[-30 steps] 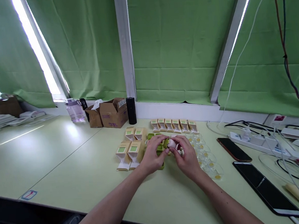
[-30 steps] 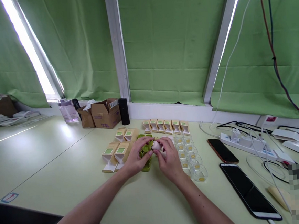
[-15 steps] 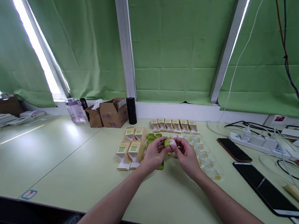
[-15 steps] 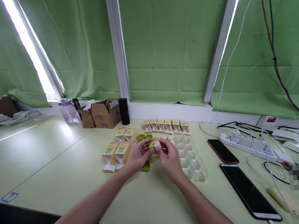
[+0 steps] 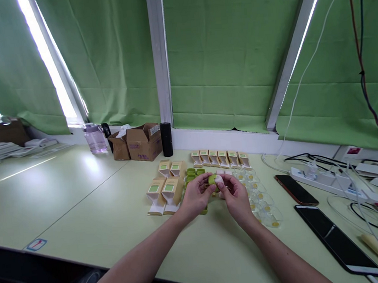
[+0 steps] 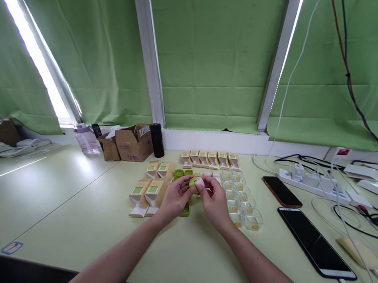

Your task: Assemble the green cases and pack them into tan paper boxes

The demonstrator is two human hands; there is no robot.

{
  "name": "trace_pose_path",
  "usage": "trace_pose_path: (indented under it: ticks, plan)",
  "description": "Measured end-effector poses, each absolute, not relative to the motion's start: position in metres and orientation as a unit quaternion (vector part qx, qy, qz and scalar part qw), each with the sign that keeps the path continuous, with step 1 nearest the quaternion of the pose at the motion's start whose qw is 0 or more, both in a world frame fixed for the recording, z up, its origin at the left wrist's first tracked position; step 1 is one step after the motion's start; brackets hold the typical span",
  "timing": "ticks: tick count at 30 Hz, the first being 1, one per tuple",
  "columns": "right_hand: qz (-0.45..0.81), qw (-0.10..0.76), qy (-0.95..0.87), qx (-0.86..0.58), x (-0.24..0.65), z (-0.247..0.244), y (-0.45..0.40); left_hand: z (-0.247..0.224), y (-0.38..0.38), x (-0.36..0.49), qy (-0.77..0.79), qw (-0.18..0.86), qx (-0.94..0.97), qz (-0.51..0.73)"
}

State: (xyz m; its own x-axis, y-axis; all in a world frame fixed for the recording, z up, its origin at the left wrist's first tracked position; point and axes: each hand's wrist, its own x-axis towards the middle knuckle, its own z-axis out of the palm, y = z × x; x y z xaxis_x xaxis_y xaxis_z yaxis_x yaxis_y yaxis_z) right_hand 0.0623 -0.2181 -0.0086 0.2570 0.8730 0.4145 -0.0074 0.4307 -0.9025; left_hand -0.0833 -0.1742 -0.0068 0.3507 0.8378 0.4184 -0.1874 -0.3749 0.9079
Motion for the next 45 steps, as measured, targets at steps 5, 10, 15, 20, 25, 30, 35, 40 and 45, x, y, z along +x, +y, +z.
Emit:
trace_pose_path:
  ticks: [5, 10, 15, 20, 25, 30, 35, 40, 45]
  plan:
    - [0.337, 0.689, -0.487, -0.418, 0.063, -0.010, -0.216, -0.007, -0.175, -0.082, 0.253, 0.499, 0.645, 0.520]
    - [0.377, 0.756, -0.383, -0.375, 0.080, -0.007, -0.206, -0.007, -0.168, -0.086, 0.262, 0.508, 0.614, 0.544]
    - [0.465, 0.752, -0.354, -0.303, 0.093, -0.008, -0.199, -0.005, -0.167, -0.090, 0.232, 0.517, 0.604, 0.560]
    - [0.519, 0.732, -0.340, -0.282, 0.093, -0.007, -0.201, -0.004, -0.169, -0.091, 0.230, 0.512, 0.589, 0.582]
    - [0.539, 0.715, -0.356, -0.267, 0.092, -0.003, -0.205, -0.003, -0.170, -0.092, 0.231, 0.513, 0.581, 0.588]
    - [0.535, 0.713, -0.362, -0.274, 0.092, -0.003, -0.206, -0.002, -0.171, -0.091, 0.221, 0.516, 0.576, 0.594]
    - [0.507, 0.721, -0.379, -0.282, 0.089, 0.004, -0.211, 0.000, -0.173, -0.091, 0.222, 0.514, 0.573, 0.598]
    - [0.457, 0.719, -0.427, -0.303, 0.088, 0.009, -0.215, 0.002, -0.174, -0.091, 0.221, 0.509, 0.576, 0.601]
    - [0.377, 0.723, -0.452, -0.361, 0.089, 0.010, -0.215, 0.002, -0.174, -0.091, 0.217, 0.504, 0.577, 0.604]
